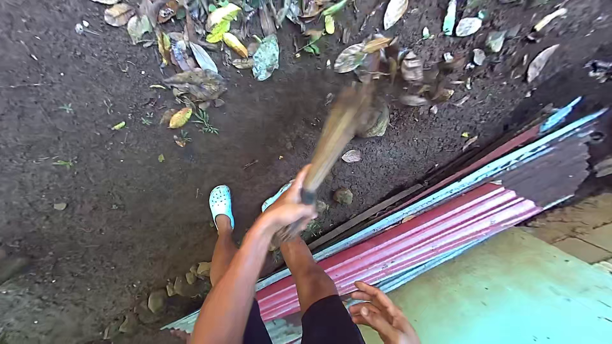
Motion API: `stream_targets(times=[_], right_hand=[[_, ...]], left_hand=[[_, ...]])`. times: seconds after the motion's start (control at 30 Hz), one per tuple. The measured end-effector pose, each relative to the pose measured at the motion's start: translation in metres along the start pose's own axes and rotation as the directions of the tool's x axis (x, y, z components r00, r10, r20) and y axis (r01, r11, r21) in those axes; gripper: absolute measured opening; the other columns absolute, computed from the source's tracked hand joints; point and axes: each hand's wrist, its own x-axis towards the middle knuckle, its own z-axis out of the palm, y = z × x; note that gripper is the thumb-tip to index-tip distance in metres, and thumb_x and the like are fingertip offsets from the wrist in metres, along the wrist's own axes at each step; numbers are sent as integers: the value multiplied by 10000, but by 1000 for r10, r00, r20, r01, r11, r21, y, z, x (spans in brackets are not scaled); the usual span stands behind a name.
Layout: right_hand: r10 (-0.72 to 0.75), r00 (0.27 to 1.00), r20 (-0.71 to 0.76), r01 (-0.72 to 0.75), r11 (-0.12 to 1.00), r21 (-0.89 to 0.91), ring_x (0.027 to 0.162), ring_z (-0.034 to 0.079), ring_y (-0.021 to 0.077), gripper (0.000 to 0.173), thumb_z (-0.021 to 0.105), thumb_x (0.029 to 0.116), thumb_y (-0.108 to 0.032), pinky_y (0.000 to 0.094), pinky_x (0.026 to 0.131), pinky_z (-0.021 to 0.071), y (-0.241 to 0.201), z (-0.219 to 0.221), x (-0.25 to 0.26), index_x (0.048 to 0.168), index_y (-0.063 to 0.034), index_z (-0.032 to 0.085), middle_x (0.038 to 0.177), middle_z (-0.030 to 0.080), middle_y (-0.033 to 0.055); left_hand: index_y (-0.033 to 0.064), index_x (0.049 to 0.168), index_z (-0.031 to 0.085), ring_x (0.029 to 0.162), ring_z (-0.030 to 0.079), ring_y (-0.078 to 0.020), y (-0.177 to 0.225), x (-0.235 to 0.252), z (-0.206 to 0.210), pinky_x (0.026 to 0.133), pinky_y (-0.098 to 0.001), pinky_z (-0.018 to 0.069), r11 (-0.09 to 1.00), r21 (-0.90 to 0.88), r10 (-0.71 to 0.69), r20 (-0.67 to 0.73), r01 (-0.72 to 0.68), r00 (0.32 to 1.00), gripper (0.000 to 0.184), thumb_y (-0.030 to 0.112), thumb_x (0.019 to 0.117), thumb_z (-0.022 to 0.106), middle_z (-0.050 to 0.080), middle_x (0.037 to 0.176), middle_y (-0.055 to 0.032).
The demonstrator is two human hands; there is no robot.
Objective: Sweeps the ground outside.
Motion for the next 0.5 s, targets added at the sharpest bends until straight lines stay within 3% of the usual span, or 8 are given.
stream_targets(times=[0.1,0.2,0.27,0.3,0.37,0.4,0.43,0.5], right_hand=[[22,999,-25,-26,990,-142,1067,698,318,555,647,941,-56,498,913,610,1,-4,1,1457,23,459,1320,613,201],[23,999,-47,-39,929,-369,1104,680,254,565,730,905,-172,424,921,595,6,17,10,1408,4,542,1322,627,181],[0,997,-76,-39,851,-523,1064,667,230,545,751,886,-248,401,867,588,2,35,19,1371,-42,611,1283,631,166],[-22,995,-94,-36,822,-569,1037,662,227,534,748,885,-256,396,842,585,-2,42,22,1365,-53,627,1264,628,166],[-52,987,-150,-43,822,-568,1031,672,224,525,731,892,-237,399,849,593,-14,54,25,1367,-44,621,1257,636,166],[-57,981,-186,-50,851,-523,1037,684,230,526,721,895,-214,406,866,600,-18,61,26,1370,-21,604,1259,645,173],[-53,973,-225,-62,879,-473,1041,693,235,533,713,891,-199,412,878,603,-20,69,23,1371,-3,591,1259,654,179],[-24,966,-258,-95,893,-440,1069,689,244,552,714,884,-207,416,904,595,-31,85,15,1376,7,582,1276,650,190]], left_hand=[[419,1608,127,565,614,-194,-30,-139,-104,475,-363,566,994,-106,-13,-397,-32,918,1076,91,804,761,645,885,-105],[274,1605,176,586,626,-165,-75,-203,-233,523,-347,575,979,-194,-185,-750,56,634,832,170,957,687,630,858,-73],[170,1334,466,559,610,-105,-84,-176,-287,515,-275,562,933,-360,-309,-818,-15,485,384,235,997,639,601,748,-12],[130,1162,539,545,598,-89,-72,-142,-293,502,-251,549,895,-442,-368,-807,-59,462,214,226,990,623,590,711,4],[96,1022,575,565,567,-106,-31,-49,-268,503,-274,510,873,-482,-378,-762,-71,525,114,157,932,610,581,712,-7],[101,1106,576,620,592,-153,-11,0,-243,534,-333,527,891,-450,-339,-748,-60,571,241,110,873,638,615,778,-49],[115,1329,499,727,634,-237,1,38,-214,607,-428,563,913,-405,-293,-721,-39,628,558,46,807,684,650,922,-132],[254,1608,122,791,682,-321,8,60,-163,658,-506,602,970,-235,-199,-596,68,778,1151,-2,691,770,647,1106,-235]])
